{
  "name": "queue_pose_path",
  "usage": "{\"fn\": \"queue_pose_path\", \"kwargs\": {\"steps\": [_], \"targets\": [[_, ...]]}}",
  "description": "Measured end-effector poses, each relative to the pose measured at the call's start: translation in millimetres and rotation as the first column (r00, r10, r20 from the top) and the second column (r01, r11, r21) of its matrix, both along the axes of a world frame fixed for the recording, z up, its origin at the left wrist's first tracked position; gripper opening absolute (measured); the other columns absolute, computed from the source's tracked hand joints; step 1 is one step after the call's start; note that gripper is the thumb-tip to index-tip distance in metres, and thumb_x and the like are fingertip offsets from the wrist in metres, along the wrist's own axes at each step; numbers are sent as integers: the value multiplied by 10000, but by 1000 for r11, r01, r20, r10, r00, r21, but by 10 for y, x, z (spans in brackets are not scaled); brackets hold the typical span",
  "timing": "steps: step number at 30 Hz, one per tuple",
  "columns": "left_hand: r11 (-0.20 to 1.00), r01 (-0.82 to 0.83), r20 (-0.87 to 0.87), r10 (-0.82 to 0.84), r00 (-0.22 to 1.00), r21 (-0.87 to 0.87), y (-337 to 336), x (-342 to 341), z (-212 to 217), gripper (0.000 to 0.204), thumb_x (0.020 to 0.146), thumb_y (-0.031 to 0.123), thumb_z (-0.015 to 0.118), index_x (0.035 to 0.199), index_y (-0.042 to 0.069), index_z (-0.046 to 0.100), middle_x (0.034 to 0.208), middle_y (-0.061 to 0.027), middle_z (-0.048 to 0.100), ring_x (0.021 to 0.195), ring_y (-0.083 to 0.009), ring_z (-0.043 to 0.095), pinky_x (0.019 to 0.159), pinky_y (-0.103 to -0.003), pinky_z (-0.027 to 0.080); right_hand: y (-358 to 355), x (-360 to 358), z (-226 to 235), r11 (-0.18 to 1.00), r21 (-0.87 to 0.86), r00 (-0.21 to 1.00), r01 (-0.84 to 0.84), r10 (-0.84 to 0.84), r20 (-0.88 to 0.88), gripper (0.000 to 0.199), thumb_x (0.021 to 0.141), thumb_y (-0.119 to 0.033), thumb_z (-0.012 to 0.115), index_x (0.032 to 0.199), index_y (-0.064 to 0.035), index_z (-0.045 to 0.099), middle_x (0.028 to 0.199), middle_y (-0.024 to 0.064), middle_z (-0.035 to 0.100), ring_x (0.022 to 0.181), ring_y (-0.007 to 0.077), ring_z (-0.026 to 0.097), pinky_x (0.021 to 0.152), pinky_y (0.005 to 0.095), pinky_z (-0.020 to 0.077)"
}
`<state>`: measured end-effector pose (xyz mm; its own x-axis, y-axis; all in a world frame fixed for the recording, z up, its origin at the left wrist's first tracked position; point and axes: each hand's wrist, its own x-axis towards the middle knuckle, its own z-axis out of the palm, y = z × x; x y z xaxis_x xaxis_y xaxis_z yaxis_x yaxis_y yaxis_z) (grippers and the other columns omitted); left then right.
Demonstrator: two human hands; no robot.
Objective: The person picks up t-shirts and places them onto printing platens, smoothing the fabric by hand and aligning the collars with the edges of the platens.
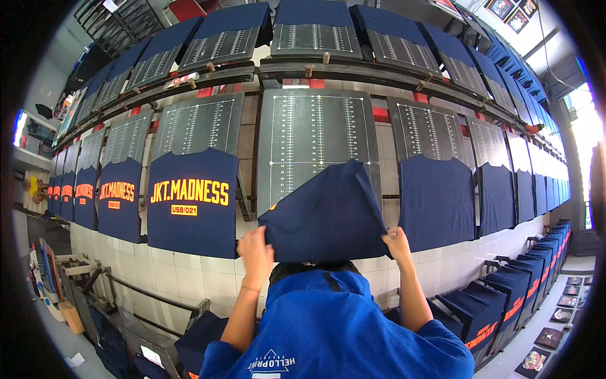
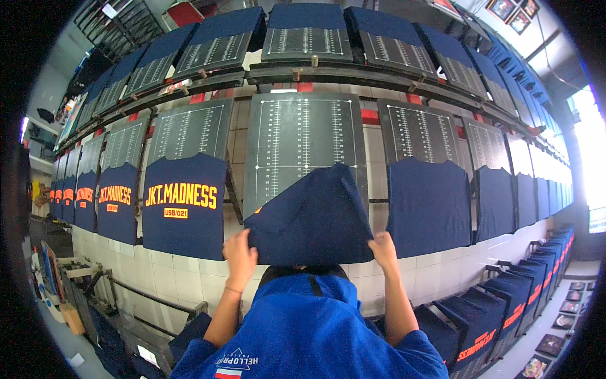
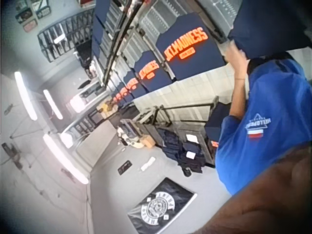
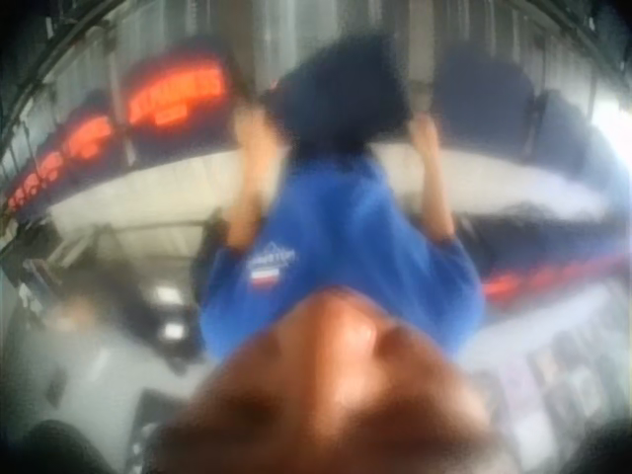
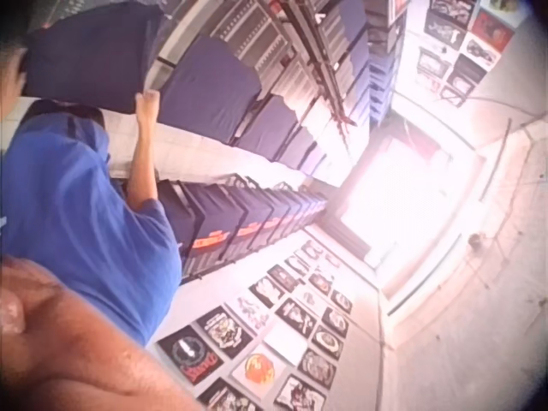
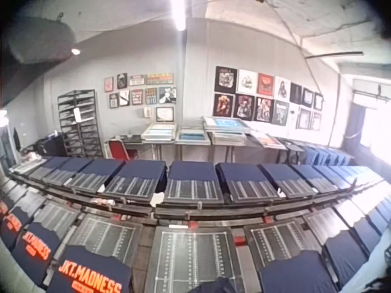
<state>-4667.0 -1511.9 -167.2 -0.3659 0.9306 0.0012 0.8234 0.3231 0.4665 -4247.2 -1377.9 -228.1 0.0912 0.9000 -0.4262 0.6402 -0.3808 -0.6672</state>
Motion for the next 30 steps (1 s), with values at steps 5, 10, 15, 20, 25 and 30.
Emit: {"fn": "queue_pose_path", "kwargs": {"steps": [5, 10, 15, 20, 25, 30], "targets": [[928, 355, -46, -352, 935, 116, 679, 98, -152, 186, 853, 85, 653, 1036, 73, 624, 1197, -159, 576, 1176, -362, 516, 995, -495, 380, 637, -984, 470, 908, 379, 957, -178, 70, 282, 525, 805, -348, 793, 1151, -20, 573, 1070, 202, 650, 1000, 378, 642, 865, 464, 505], [956, -175, 328, 91, 940, 236, 1405, -346, -342, 148, 1017, 161, 491, 1053, 24, 534, 944, -243, 655, 866, -493, 629, 721, -544, 482, 1274, -1161, 166, 771, 486, 873, -412, 181, 453, 369, 864, -296, 726, 1079, -37, 576, 975, 179, 600, 937, 385, 618, 829, 474, 503], [984, -125, 467, 169, 868, -124, 1779, -673, -350, 404, 958, 283, 634, 1198, -34, 562, 1150, -280, 645, 1109, -410, 631, 930, -464, 483, 1420, -1360, 181, 808, 547, 956, -217, 63, 287, 320, 908, -272, 683, 1062, -20, 560, 998, 207, 649, 934, 404, 648, 783, 479, 519], [986, 16, 367, 46, 929, -164, 1944, -698, -255, 524, 905, 277, 713, 1266, -80, 585, 1242, -259, 648, 1151, -360, 632, 980, -409, 471, 1593, -1282, 199, 880, 415, 943, -230, 96, 318, 374, 918, -300, 676, 1101, 21, 612, 1058, 240, 680, 1027, 414, 641, 855, 483, 506], [995, -35, 268, 7, 963, 99, 2046, -835, -183, 368, 904, 232, 702, 1136, -49, 650, 1076, -258, 697, 1031, -399, 670, 893, -418, 508, 1812, -1295, 186, 870, 463, 981, -168, 101, 165, 349, 928, -293, 663, 1069, 27, 652, 1045, 241, 679, 1029, 424, 624, 901, 480, 478], [985, 55, 175, -84, 981, 164, 2232, -910, -346, 245, 919, 201, 668, 1035, -13, 649, 1006, -213, 701, 975, -415, 656, 838, -447, 512, 1927, -1389, -21, 806, 540, 944, -244, 70, 322, 314, 906, -271, 688, 1037, 13, 660, 996, 203, 679, 995, 389, 620, 873, 471, 475]]}}
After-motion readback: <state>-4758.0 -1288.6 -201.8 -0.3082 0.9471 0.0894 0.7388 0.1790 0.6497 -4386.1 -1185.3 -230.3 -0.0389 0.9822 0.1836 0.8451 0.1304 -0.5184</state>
